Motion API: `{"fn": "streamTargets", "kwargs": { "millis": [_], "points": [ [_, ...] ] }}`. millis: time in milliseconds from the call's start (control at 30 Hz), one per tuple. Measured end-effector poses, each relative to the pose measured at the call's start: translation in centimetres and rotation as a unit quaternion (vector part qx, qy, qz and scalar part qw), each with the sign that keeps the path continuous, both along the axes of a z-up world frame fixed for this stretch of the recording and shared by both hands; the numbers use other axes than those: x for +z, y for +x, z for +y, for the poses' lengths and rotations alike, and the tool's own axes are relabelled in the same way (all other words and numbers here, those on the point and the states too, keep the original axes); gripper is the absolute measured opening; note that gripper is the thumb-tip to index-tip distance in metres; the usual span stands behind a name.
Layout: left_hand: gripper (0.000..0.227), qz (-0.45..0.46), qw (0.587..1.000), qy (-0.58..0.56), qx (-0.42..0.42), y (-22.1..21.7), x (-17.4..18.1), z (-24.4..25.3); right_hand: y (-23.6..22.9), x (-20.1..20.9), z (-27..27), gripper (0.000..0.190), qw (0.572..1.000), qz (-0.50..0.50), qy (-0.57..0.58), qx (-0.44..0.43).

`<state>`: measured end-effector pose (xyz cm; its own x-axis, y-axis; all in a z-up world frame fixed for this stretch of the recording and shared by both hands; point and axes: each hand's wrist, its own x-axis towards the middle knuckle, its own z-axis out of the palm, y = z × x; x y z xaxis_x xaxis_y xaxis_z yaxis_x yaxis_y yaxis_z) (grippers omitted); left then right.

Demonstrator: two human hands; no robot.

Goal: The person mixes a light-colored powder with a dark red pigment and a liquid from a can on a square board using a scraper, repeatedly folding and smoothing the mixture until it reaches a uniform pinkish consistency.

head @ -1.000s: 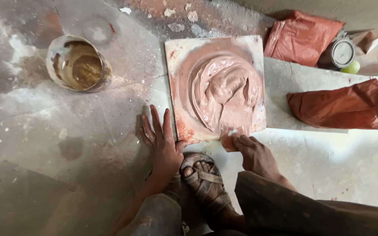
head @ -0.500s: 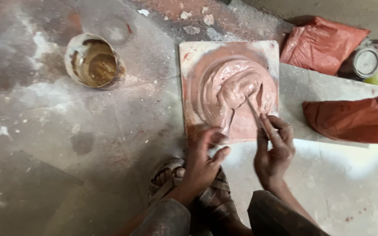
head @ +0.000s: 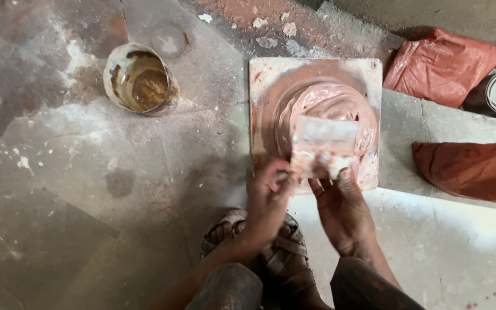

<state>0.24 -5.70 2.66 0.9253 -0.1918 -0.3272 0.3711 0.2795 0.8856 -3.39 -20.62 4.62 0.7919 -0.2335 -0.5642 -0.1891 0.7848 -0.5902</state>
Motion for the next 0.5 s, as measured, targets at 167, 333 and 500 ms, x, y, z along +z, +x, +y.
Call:
{"fn": "streamTargets", "kwargs": {
  "millis": [167, 333, 500],
  "points": [
    [0.008, -0.144, 0.988, 0.040, 0.026, 3.6, -2.2, 3.4, 1.6, 1.2, -2.7, 0.081, 0.990, -0.053, -0.104, 0.080],
    [0.008, -0.168, 0.979, 0.117, -0.027, 4.9, 0.0, 3.7, 2.9, 1.6, -3.4, 0.093, 0.947, -0.113, -0.222, 0.203],
    [0.015, -0.135, 0.983, 0.099, -0.074, 5.7, 2.2, 3.5, 3.0, 0.2, -3.3, 0.094, 0.905, -0.104, -0.325, 0.255]
  ]
}}
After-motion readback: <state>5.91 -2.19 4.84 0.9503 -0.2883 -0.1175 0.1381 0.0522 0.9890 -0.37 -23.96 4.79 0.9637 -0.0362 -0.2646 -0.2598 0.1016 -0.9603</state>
